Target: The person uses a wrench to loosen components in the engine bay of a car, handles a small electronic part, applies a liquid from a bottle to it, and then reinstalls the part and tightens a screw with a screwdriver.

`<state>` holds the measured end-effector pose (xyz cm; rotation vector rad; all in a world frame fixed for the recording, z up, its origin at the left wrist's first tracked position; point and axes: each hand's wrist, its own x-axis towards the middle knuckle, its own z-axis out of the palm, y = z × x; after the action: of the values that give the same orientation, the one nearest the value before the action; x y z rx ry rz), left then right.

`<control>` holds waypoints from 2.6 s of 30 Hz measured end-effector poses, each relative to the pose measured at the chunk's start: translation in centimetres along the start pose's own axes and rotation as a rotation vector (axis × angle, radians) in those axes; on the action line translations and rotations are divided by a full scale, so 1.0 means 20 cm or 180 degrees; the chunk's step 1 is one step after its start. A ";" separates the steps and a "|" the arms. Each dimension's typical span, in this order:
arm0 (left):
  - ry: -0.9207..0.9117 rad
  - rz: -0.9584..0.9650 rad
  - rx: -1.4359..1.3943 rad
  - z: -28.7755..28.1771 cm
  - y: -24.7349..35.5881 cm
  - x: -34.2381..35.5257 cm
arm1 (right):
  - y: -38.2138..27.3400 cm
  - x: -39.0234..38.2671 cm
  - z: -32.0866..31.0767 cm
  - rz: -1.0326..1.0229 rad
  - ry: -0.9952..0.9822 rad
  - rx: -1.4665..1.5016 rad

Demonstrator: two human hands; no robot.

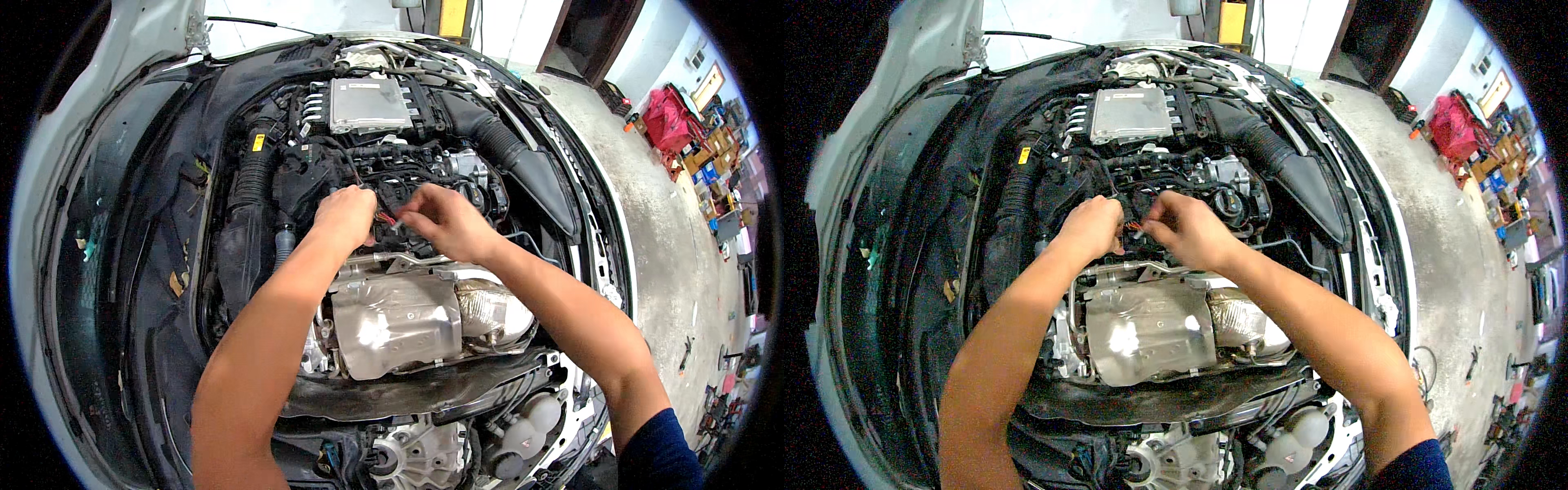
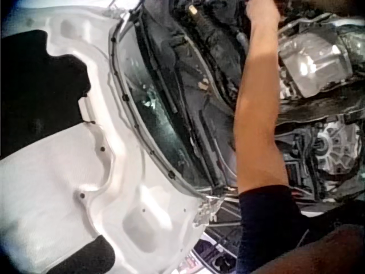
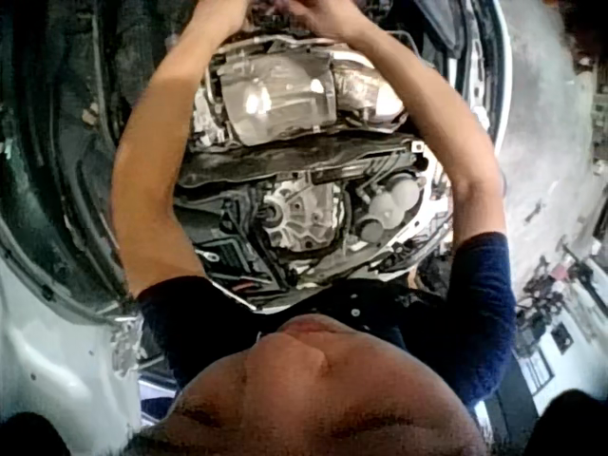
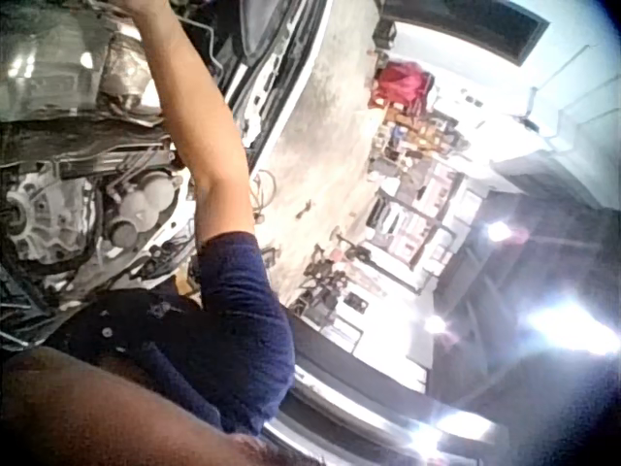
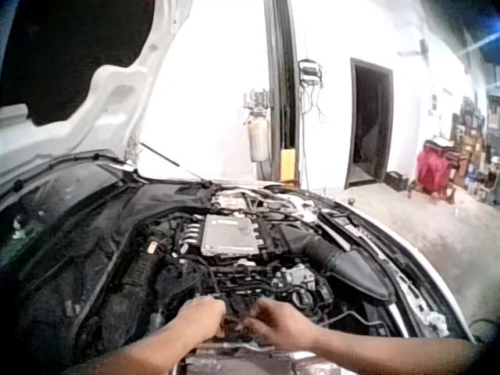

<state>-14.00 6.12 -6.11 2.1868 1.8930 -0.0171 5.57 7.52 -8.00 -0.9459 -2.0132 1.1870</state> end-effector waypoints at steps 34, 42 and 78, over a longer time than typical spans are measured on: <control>0.0515 0.0667 -0.0254 0.12 -0.18 -0.04 | 0.05 0.14 0.11 -0.0741 -0.0704 -0.1759; 0.1553 0.0549 -0.1000 0.19 -0.08 -0.22 | -0.27 -0.22 0.09 -0.0482 0.0692 -0.1060; 0.2956 -0.2763 -0.0812 0.53 0.08 -1.59 | -0.09 0.63 0.19 -0.0155 -0.3406 -0.2503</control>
<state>-15.74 -27.08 -10.63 1.0817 2.9302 1.1603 -5.02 15.45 -6.17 -0.5794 -3.4941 0.9325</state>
